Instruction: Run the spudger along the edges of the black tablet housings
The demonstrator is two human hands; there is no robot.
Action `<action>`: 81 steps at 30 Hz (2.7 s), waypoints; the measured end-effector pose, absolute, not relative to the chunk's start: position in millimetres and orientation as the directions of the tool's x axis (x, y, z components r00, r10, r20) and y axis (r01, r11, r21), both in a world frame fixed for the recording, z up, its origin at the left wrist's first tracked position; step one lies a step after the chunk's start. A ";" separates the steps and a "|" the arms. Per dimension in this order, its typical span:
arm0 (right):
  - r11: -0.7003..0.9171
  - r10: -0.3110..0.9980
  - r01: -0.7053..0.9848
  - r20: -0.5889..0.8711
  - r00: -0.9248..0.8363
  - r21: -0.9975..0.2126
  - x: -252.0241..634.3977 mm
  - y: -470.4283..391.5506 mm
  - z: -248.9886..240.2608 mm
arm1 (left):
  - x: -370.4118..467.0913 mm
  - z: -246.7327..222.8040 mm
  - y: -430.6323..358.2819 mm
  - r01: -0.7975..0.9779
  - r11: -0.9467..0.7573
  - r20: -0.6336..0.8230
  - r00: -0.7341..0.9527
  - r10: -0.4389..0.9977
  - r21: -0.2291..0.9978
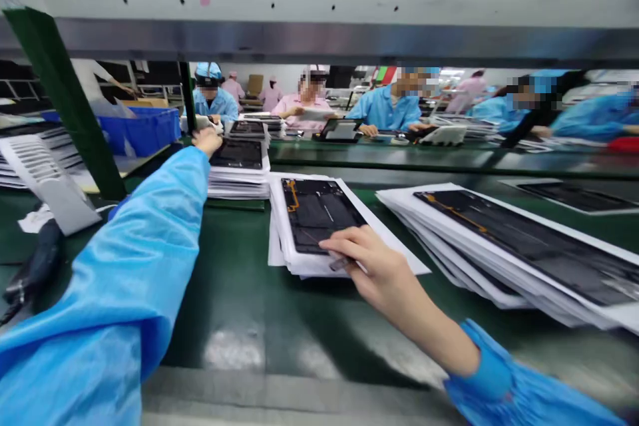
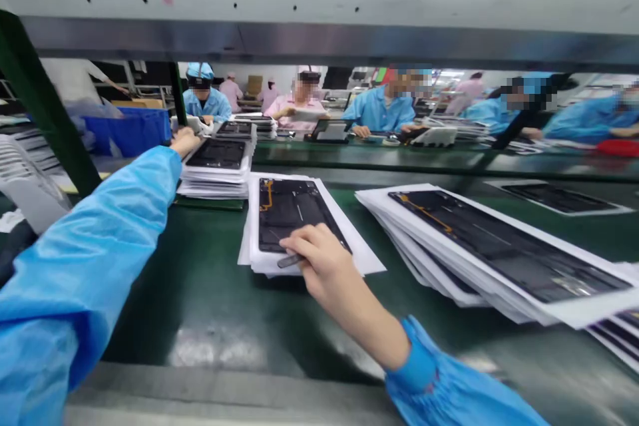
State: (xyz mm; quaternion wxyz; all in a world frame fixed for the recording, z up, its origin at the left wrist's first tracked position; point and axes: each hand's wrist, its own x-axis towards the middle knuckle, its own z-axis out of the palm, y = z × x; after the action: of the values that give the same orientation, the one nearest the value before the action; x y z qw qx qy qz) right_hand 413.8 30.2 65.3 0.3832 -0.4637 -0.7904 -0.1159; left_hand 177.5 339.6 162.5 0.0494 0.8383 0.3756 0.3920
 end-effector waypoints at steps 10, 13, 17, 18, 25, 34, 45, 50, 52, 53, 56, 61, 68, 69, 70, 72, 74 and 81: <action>0.474 0.771 0.880 0.496 -0.400 -0.028 416.7 34.1 67.4 | 183.9 82.0 206.6 0.067 -0.964 0.475 0.877 -0.067 -0.258; 0.486 0.788 0.873 0.417 -0.453 0.031 418.7 27.1 74.4 | 183.2 58.1 160.9 -0.108 -0.798 0.407 0.815 -0.412 -0.593; 0.462 0.813 0.868 0.303 -0.497 0.183 419.0 20.4 80.2 | 192.5 52.3 143.4 -0.044 -0.859 0.495 0.802 -0.335 -0.510; 0.449 0.818 0.871 0.299 -0.491 0.200 418.6 19.9 80.7 | 194.7 54.1 143.8 -0.052 -0.876 0.502 0.802 -0.323 -0.480; 0.469 0.796 0.867 0.346 -0.498 0.169 410.7 19.4 81.8 | 191.4 62.9 145.5 -0.059 -0.985 0.514 0.847 -0.136 -0.164; 0.511 0.686 0.859 0.590 -0.426 0.026 397.9 14.2 85.5 | 183.8 68.1 148.1 0.197 -0.681 0.322 0.767 0.555 0.705; 0.694 0.589 0.657 0.757 -0.281 -0.296 321.0 -63.6 66.1 | 111.0 64.7 90.3 0.046 -0.081 0.049 0.476 0.878 0.996; 0.656 0.683 0.525 0.723 -0.108 -0.542 303.7 -84.3 52.9 | 60.6 36.4 59.9 0.074 0.124 -0.141 0.324 0.935 0.990; 0.669 0.703 0.410 0.707 -0.080 -0.620 289.1 -82.0 44.0 | 61.8 25.7 61.3 0.095 0.130 -0.155 0.327 0.932 0.987; 0.670 0.713 0.366 0.698 -0.071 -0.646 281.2 -81.0 39.5 | 63.2 22.1 64.6 0.112 0.112 -0.144 0.344 0.928 0.987; 0.644 0.751 0.318 0.653 -0.093 -0.696 262.4 -82.4 28.3 | 55.9 20.5 80.0 0.232 -0.054 -0.056 0.443 0.895 0.971; 0.554 0.827 0.386 0.540 -0.155 -0.737 254.9 -84.0 13.0 | 11.4 31.7 79.2 0.687 -0.545 0.186 0.527 0.829 0.481; 0.606 0.780 0.489 0.589 -0.212 -0.627 236.2 -70.3 1.9 | 5.5 24.2 34.2 0.485 -0.819 0.341 0.747 0.571 0.307; 0.600 0.779 0.494 0.601 -0.180 -0.629 234.7 -68.9 0.8 | 8.4 23.4 35.1 0.465 -0.835 0.339 0.766 0.547 0.295; 0.587 0.783 0.493 0.606 -0.144 -0.642 234.2 -68.0 -0.5 | 11.3 23.1 37.9 0.439 -0.852 0.327 0.791 0.517 0.285; 0.551 0.799 0.484 0.598 -0.069 -0.680 235.5 -67.2 -3.2 | 16.8 23.6 46.8 0.381 -0.880 0.290 0.841 0.457 0.283; 0.516 0.814 0.480 0.581 -0.017 -0.709 238.0 -67.5 -5.6 | 21.6 24.1 56.9 0.329 -0.895 0.246 0.880 0.406 0.301; 0.507 0.820 0.485 0.573 -0.016 -0.712 240.0 -68.3 -7.6 | 31.4 23.1 74.9 0.201 -0.959 0.144 0.962 0.231 0.200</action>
State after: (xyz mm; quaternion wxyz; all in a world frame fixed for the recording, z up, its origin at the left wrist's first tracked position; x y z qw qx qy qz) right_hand 240.0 -68.3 -7.6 0.5208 -0.4696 -0.6946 0.1607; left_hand 31.4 74.9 23.1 0.0919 0.9862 0.1095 0.0834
